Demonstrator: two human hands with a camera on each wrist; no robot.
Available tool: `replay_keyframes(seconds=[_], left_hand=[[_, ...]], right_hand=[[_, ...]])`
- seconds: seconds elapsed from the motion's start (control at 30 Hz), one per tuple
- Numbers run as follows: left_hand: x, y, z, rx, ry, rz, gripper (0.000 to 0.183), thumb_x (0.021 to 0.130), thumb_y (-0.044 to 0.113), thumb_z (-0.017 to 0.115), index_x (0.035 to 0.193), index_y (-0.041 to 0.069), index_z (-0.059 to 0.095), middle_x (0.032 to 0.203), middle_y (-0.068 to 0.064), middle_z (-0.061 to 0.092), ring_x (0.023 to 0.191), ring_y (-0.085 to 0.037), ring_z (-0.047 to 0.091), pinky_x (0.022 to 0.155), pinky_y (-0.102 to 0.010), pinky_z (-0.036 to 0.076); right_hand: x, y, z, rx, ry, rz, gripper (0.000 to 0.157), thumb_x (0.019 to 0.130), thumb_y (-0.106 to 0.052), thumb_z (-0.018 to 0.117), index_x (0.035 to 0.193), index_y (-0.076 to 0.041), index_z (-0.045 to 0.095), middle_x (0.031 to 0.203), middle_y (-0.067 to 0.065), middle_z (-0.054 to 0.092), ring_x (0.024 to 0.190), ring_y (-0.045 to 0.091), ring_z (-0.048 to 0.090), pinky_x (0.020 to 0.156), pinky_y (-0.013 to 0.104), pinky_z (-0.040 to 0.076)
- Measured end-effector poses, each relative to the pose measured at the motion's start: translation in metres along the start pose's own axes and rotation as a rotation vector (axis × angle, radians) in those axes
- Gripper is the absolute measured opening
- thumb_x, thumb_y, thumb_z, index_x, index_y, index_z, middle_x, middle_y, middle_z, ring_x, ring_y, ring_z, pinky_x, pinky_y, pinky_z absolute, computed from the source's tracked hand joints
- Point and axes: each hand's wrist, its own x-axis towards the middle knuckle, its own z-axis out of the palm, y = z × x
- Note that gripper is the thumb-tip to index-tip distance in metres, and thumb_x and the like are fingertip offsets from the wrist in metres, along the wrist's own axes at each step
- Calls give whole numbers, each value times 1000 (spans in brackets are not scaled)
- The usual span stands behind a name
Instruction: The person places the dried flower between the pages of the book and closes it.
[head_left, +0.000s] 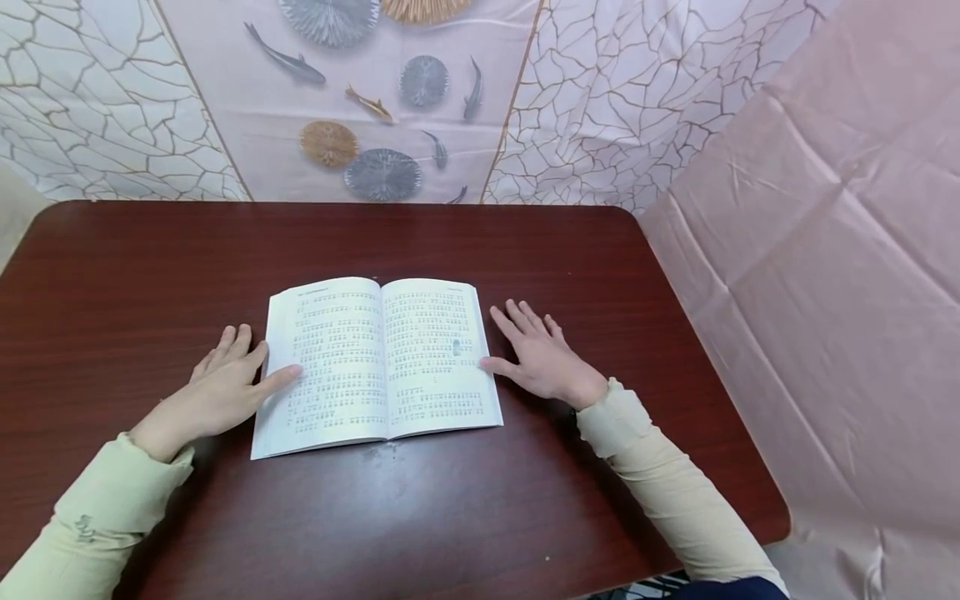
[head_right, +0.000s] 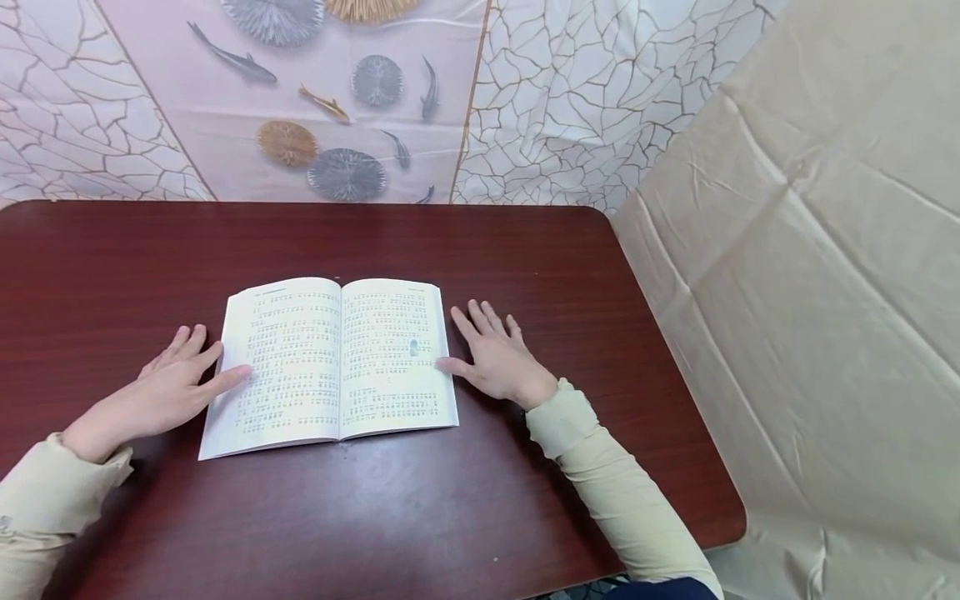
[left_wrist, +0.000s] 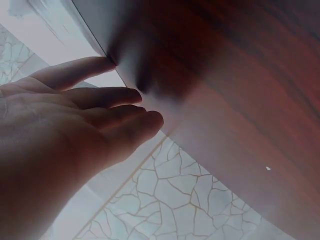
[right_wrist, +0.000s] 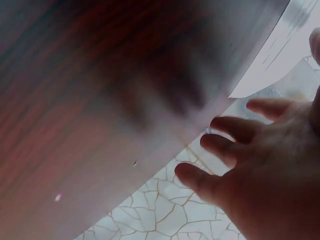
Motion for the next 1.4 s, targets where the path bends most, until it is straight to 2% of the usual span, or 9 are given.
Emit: replay_keyframes(seconds=[0.27, 0.57, 0.8, 1.03, 1.4], left_hand=[[0, 4, 5, -4, 14, 15, 99, 96, 65, 38, 142, -22, 21, 150, -43, -3, 140, -53, -9, 104, -73, 7], [2, 10, 4, -25, 12, 24, 99, 96, 66, 37, 141, -22, 24, 151, -42, -1, 141, -53, -8, 103, -73, 9], [5, 11, 4, -53, 16, 35, 98, 97, 64, 37, 141, -23, 22, 150, -42, 0, 141, -53, -9, 101, -76, 10], [6, 14, 3, -72, 15, 53, 94, 99, 60, 36, 140, -24, 24, 149, -44, 2, 140, -53, -8, 100, -77, 11], [11, 24, 5, -179, 6, 109, 79, 99, 58, 39, 146, -6, 36, 150, -43, 1, 139, -57, -9, 105, -73, 4]], right_hand=[[-1, -10, -1, 14, -54, -21, 83, 92, -71, 39, 157, -22, 19, 162, 9, 11, 149, 25, 8, 115, 54, 12], [-2, -13, 1, -13, -65, -16, 80, 93, -67, 43, 155, -21, 25, 162, 12, 11, 148, 29, 9, 114, 56, 15], [0, -19, 3, 6, -57, -10, 80, 93, -63, 48, 155, -17, 25, 161, 16, 10, 148, 34, 9, 110, 63, 21], [2, -21, 4, -1, -61, 9, 80, 93, -62, 50, 155, -17, 24, 162, 15, 9, 148, 34, 8, 109, 63, 22], [2, -21, 4, 0, -64, 10, 81, 93, -61, 51, 155, -17, 24, 161, 16, 9, 148, 34, 8, 111, 61, 21]])
